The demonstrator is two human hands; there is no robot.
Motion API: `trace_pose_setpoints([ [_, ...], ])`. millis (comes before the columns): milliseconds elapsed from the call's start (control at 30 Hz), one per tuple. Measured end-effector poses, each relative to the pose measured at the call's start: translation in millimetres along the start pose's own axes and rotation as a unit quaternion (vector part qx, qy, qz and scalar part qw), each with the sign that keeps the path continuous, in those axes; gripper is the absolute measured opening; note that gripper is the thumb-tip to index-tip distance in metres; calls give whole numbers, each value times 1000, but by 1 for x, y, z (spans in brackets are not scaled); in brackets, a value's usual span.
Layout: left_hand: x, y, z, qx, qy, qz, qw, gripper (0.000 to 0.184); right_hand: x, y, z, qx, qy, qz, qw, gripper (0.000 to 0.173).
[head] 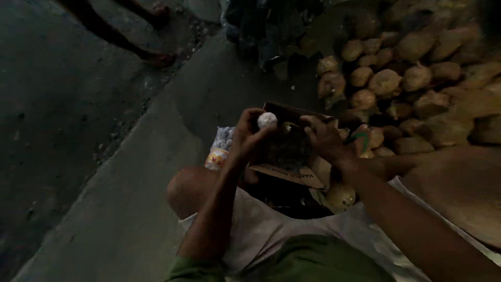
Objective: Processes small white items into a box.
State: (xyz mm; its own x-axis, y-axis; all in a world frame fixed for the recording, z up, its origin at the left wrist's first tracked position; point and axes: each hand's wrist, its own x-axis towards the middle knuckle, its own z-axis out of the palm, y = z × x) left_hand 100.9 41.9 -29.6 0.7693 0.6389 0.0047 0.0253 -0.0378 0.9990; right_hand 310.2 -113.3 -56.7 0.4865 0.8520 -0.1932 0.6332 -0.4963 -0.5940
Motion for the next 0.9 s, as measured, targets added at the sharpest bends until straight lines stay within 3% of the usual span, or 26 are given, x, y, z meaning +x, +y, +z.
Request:
trace_pose_setpoints([
  [67,-13,21,-36,-109,38,56,992,35,4,9,0,-8,-59,-31,998,61],
  [167,-62,42,-95,-169,148,166,960,39,-1,20,6,-26,-119,-24,992,45],
  [233,-113,36,-127,-159,248,172,940,28,-4,25,10,-55,-174,-24,983,41],
  [300,-167,7,-142,-151,355,95,918,15,-8,34,15,-80,-200,-50,975,39],
  [400,-233,-66,-129,-190,443,-141,865,34,-16,47,16,-98,-225,-50,968,37],
  [500,-266,-172,-104,-347,476,-305,748,50,-24,55,13,-96,-249,-14,964,39],
  [567,-269,-234,-89,-416,529,-330,662,47,-30,47,9,-87,-255,27,963,39],
  [600,-266,-256,-85,-419,556,-325,640,44,-32,47,9,-81,-253,37,963,38],
  [667,-255,-284,-86,-398,573,-319,641,45,-35,52,8,-71,-255,37,964,39],
  [733,-250,-305,-85,-344,573,-322,670,47,-44,52,5,-61,-253,33,965,38],
  [800,-257,-310,-85,-198,583,-354,704,43,-49,54,7,-50,-243,27,968,36],
  [833,-265,-311,-87,-101,596,-389,695,42,-49,57,9,-47,-239,17,970,36],
  [900,-285,-317,-91,6,609,-477,633,60,-51,54,16,-33,-238,11,971,36],
])
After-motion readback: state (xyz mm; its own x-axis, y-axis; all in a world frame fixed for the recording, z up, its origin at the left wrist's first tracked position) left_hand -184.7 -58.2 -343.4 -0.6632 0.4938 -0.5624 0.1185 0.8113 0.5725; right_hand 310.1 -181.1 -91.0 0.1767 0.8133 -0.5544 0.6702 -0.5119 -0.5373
